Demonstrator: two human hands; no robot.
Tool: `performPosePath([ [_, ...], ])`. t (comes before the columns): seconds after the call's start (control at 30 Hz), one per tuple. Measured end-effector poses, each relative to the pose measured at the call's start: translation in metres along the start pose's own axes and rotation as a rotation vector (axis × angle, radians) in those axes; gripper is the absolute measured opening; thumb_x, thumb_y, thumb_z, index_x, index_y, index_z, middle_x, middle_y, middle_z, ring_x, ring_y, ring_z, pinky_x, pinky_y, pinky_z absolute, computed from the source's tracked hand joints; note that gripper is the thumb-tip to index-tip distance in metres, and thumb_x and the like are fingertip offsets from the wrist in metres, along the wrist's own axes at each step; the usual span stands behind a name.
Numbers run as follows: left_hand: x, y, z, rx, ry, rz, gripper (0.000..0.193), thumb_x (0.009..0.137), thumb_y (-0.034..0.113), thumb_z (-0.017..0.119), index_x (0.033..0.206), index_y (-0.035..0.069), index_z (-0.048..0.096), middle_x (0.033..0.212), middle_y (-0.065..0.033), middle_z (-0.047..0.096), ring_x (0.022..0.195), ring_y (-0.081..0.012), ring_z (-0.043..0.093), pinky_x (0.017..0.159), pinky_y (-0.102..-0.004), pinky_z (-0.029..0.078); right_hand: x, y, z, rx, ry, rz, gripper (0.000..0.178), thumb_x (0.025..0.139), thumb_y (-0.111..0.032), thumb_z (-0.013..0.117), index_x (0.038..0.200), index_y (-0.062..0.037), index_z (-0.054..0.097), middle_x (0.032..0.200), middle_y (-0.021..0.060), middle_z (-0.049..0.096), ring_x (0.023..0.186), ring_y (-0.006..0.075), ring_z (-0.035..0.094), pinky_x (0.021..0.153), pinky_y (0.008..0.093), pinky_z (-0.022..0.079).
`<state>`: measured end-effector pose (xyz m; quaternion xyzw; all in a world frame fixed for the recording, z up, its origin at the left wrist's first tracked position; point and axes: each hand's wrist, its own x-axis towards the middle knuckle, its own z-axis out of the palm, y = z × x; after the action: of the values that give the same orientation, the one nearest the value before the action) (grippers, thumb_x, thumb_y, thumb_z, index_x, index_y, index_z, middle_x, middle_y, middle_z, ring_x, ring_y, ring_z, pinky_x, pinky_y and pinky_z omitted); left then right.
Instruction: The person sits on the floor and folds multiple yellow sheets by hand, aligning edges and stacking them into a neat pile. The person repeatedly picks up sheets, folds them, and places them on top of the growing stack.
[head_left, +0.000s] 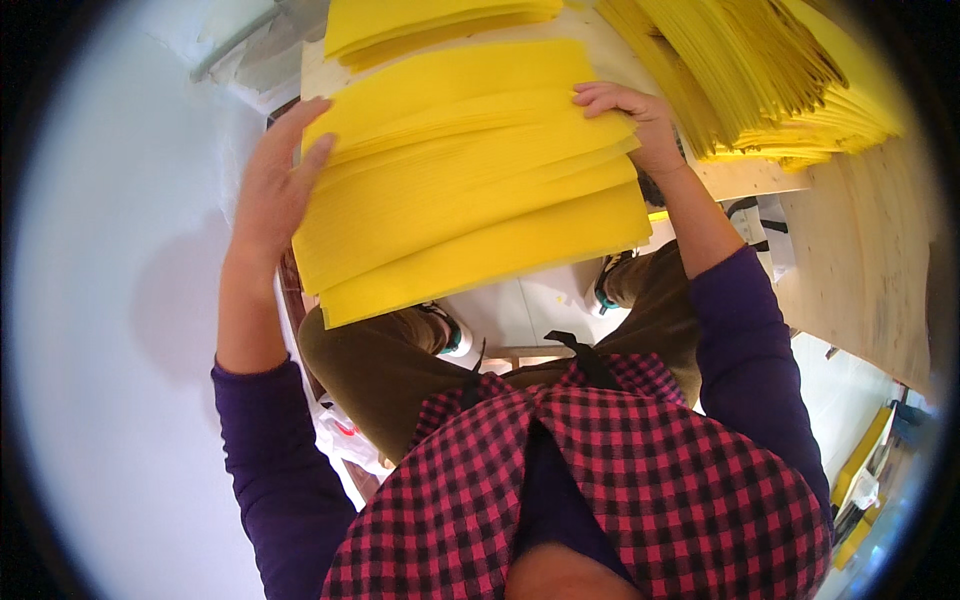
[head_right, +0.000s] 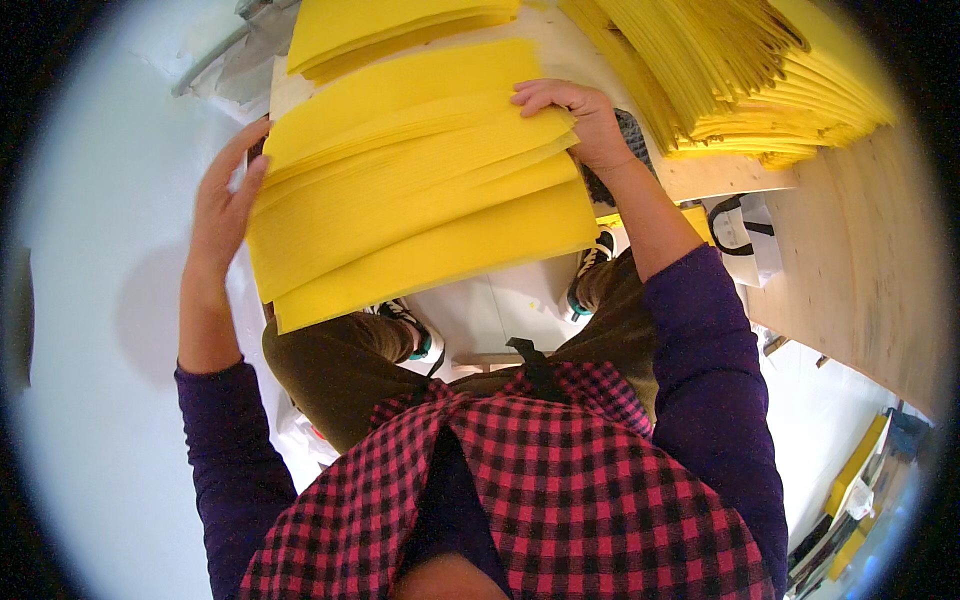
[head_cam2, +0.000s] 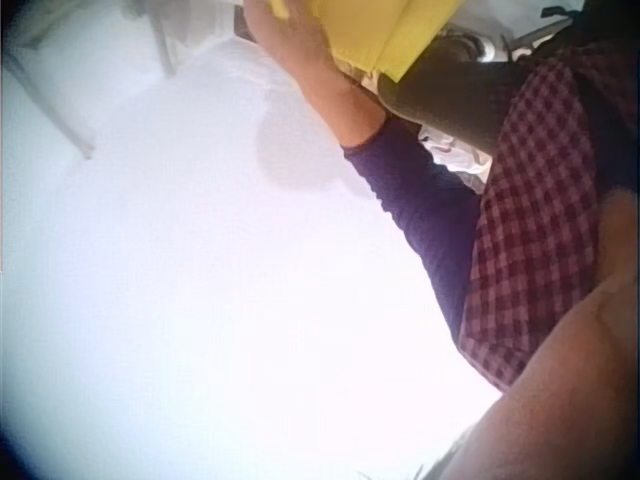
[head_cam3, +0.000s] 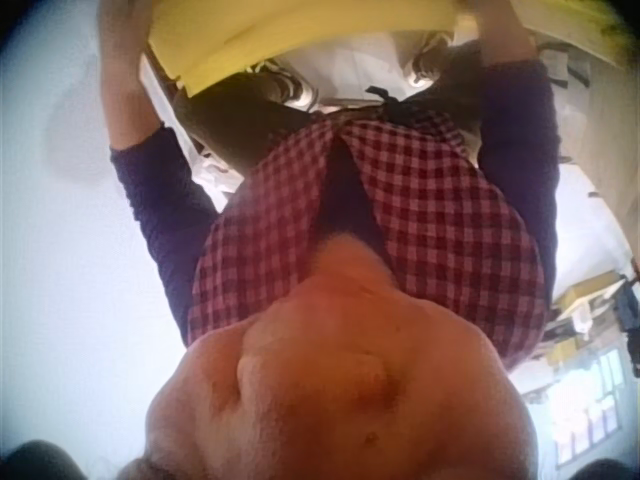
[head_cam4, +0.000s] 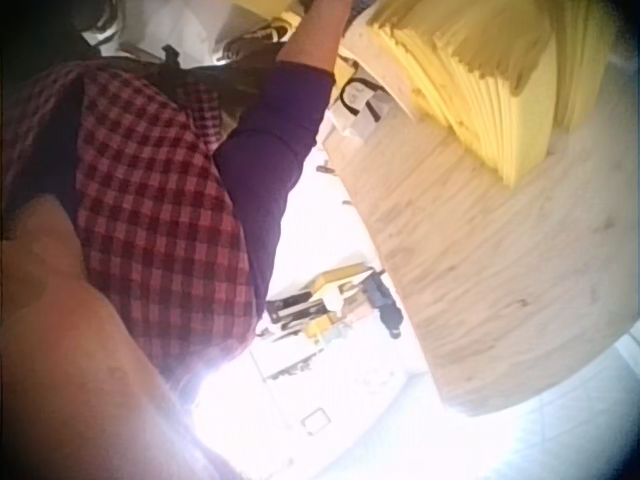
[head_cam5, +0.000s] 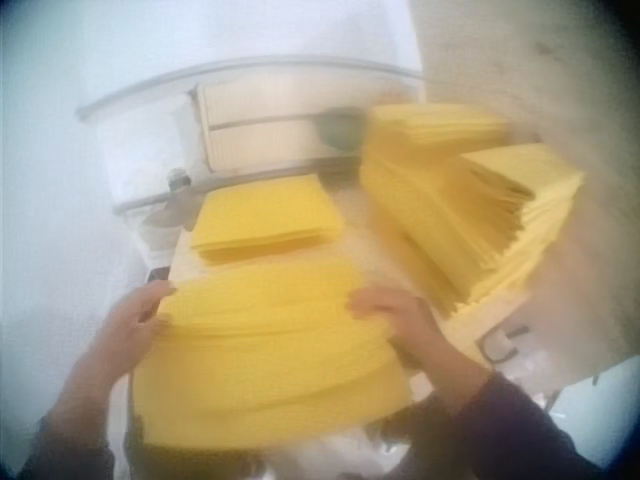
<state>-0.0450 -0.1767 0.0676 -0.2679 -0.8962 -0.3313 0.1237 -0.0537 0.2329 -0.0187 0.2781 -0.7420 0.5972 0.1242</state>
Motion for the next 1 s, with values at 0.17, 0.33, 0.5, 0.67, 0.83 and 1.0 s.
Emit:
performPosePath([
  [0.17,0.021,0.006,0.051,0.236,-0.165,0.023,0.044,0.093,0.034,0.049,0.129,0.007,0.049,0.132,-0.0205,0.049,0.124,-0.0343,0.043,0.105,-0.0425,0.03,-0.008,-0.012,0.001,-0.182,0.003,-0.037,0.033,0.073,0.002,0.068,0.104,-0.0059,0.065,0.12,0.0101,0.06,0.118,0.022,0.052,0.1,0.0317,0.04],
  [0.33,0.017,0.006,0.061,0.216,-0.211,-0.037,0.043,0.094,0.032,0.047,0.127,0.006,0.05,0.129,-0.0195,0.05,0.122,-0.0348,0.044,0.104,-0.0434,0.031,-0.021,-0.022,-0.007,-0.016,0.067,0.135,0.053,0.085,0.002,0.055,0.136,-0.005,0.043,0.143,0.0115,0.039,0.132,0.0213,0.037,0.11,0.0318,0.029],
  [0.5,0.014,0.014,0.06,0.201,-0.22,-0.053,0.042,0.095,0.033,0.046,0.127,0.007,0.05,0.129,-0.0178,0.051,0.122,-0.0345,0.044,0.104,-0.0446,0.031,-0.027,-0.027,-0.011,0.52,0.3,0.334,0.05,0.099,-0.024,0.039,0.142,0.0002,0.03,0.147,0.0134,0.031,0.138,0.0227,0.026,0.114,0.0333,0.019],
  [0.67,0.013,0.021,0.062,0.194,-0.234,-0.064,0.043,0.095,0.034,0.045,0.128,0.007,0.049,0.13,-0.0181,0.05,0.123,-0.0351,0.044,0.105,-0.0448,0.029,-0.024,-0.041,0.011,0.143,0.194,0.434,0.062,0.1,-0.044,0.025,0.144,-0.0002,0.026,0.149,0.0155,0.028,0.139,0.0246,0.023,0.113,0.0343,0.018],
  [0.83,0.011,0.022,0.062,0.18,-0.227,-0.063,0.044,0.095,0.036,0.046,0.129,0.007,0.049,0.131,-0.0186,0.05,0.124,-0.0356,0.043,0.105,-0.0448,0.029,-0.018,-0.063,0.014,-0.047,0.185,0.431,0.071,0.098,-0.054,0.021,0.144,0.0008,0.024,0.15,0.0173,0.025,0.14,0.0268,0.021,0.113,0.0352,0.016],
  [1.0,0.01,0.022,0.064,0.187,-0.211,-0.066,0.044,0.095,0.036,0.045,0.129,0.007,0.049,0.132,-0.0189,0.049,0.126,-0.0348,0.042,0.106,-0.0448,0.028,-0.012,-0.066,0.021,-0.025,0.104,0.524,0.075,0.096,-0.058,0.023,0.144,-0.0001,0.024,0.15,0.0179,0.024,0.14,0.0278,0.02,0.113,0.0358,0.015],
])
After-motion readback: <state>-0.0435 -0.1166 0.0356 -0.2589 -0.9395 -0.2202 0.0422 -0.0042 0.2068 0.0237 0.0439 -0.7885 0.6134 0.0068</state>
